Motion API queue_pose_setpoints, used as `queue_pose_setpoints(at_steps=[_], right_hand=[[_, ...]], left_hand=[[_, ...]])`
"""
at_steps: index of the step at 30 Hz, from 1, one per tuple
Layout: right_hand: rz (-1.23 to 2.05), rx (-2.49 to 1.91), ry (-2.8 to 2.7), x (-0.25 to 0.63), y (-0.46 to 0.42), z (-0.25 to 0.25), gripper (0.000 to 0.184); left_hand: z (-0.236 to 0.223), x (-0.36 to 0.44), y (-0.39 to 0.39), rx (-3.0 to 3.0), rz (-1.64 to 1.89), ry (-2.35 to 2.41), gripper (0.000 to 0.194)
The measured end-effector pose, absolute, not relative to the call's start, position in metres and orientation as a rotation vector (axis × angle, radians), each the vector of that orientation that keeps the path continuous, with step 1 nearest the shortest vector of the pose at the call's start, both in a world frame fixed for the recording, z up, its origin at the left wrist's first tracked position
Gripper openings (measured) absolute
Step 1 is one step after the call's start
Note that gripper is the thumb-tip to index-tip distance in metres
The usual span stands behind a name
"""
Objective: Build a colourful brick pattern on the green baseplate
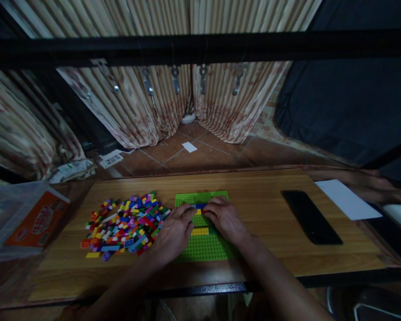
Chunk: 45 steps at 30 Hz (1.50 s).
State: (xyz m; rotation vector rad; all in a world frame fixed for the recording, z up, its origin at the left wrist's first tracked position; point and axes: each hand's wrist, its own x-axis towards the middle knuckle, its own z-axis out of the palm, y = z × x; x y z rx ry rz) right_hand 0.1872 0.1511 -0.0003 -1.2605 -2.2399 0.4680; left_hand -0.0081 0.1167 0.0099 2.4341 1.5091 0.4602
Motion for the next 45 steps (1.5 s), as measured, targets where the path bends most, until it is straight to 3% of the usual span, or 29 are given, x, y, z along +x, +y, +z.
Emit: queue_pose_setpoints(at_steps=[18, 35, 45], right_hand=[[0.415, -1.446, -2.233, 0.184, 0.149, -0.001, 0.011], [0.514, -1.374, -2.093, 0.183, 0.153, -0.008, 0.012], [0.455, -1.550, -2.106, 0.181, 0.155, -0.010, 0.011]], left_hand=[[0.008, -0.008, 0.116, 2.455, 0.458, 1.471, 0.035], [0.008, 0.008, 0.112, 2.569, 0.221, 1.556, 0.052], [0.015, 0.016, 0.113, 2.554, 0.128, 1.635, 0.041]])
